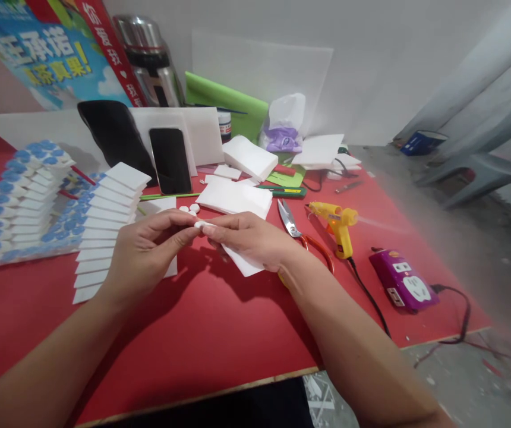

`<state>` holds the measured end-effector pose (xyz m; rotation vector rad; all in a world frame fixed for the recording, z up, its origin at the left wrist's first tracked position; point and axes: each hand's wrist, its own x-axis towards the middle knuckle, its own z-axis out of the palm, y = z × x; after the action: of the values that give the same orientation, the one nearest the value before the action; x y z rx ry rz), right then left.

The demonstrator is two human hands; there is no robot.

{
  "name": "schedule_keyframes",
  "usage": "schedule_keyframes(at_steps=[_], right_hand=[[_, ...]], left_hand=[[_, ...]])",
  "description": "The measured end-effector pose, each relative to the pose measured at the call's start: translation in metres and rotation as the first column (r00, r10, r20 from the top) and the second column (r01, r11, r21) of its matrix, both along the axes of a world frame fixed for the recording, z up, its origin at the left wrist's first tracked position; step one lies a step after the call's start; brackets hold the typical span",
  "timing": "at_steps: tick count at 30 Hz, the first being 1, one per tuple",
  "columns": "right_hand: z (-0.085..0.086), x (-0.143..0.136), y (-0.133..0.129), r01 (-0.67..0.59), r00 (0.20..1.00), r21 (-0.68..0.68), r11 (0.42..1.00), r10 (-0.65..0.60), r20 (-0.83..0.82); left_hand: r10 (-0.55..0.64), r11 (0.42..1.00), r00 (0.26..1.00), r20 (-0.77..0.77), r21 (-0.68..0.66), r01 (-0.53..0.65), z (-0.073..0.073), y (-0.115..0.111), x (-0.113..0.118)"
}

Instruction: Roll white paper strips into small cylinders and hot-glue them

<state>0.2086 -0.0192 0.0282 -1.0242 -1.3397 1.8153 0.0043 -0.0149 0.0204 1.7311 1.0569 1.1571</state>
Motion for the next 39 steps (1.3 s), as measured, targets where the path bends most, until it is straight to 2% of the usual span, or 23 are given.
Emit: schedule_keyframes(at_steps=[3, 6, 8, 10, 13, 15, 18, 20, 24, 33, 36, 39], right_hand=[[-0.001, -0.005, -0.001, 0.124, 0.969, 0.253, 0.960, -0.172, 0.178], [-0.002, -0.014, -0.006, 0.230, 0.893, 0.486, 0.843, -0.382, 0.240], [-0.003, -0.019, -0.008, 0.263, 0.861, 0.585, 0.768, -0.460, 0.218], [-0.004, -0.022, -0.010, 0.297, 0.857, 0.586, 0.754, -0.481, 0.185], [-0.004, -0.024, -0.010, 0.352, 0.869, 0.483, 0.802, -0.472, 0.149], [-0.005, -0.025, -0.010, 0.367, 0.866, 0.471, 0.802, -0.480, 0.143], [-0.006, -0.027, -0.012, 0.349, 0.815, 0.580, 0.736, -0.544, 0.200], [-0.007, -0.028, -0.014, 0.316, 0.783, 0.664, 0.678, -0.582, 0.221], [-0.007, -0.027, -0.017, 0.254, 0.804, 0.739, 0.625, -0.561, 0.198], [-0.004, -0.023, -0.016, 0.201, 0.830, 0.738, 0.644, -0.512, 0.221], [-0.005, -0.023, -0.015, 0.227, 0.808, 0.723, 0.653, -0.540, 0.235], [-0.006, -0.024, -0.015, 0.255, 0.785, 0.731, 0.633, -0.577, 0.225]], left_hand=[[0.037, 0.997, 0.997, 0.065, -0.073, -0.032, -0.004, -0.001, 0.003], [0.084, 0.983, 0.985, 0.148, -0.176, -0.057, -0.008, -0.002, 0.006], [0.117, 0.969, 0.979, 0.168, -0.234, -0.076, -0.009, -0.002, 0.007], [0.142, 0.962, 0.974, 0.176, -0.256, -0.094, -0.009, -0.002, 0.007], [0.156, 0.960, 0.968, 0.198, -0.259, -0.102, -0.007, -0.001, 0.007], [0.159, 0.959, 0.965, 0.207, -0.264, -0.101, -0.005, -0.002, 0.007], [0.177, 0.961, 0.963, 0.205, -0.248, -0.124, -0.005, -0.004, 0.009], [0.192, 0.970, 0.962, 0.196, -0.186, -0.156, -0.006, -0.006, 0.010], [0.209, 0.978, 0.961, 0.184, -0.057, -0.202, -0.007, -0.007, 0.009], [0.205, 0.979, 0.967, 0.153, -0.012, -0.206, -0.004, -0.009, 0.009], [0.193, 0.981, 0.971, 0.144, -0.051, -0.188, -0.006, -0.009, 0.010], [0.176, 0.980, 0.973, 0.146, -0.114, -0.161, -0.006, -0.009, 0.011]])
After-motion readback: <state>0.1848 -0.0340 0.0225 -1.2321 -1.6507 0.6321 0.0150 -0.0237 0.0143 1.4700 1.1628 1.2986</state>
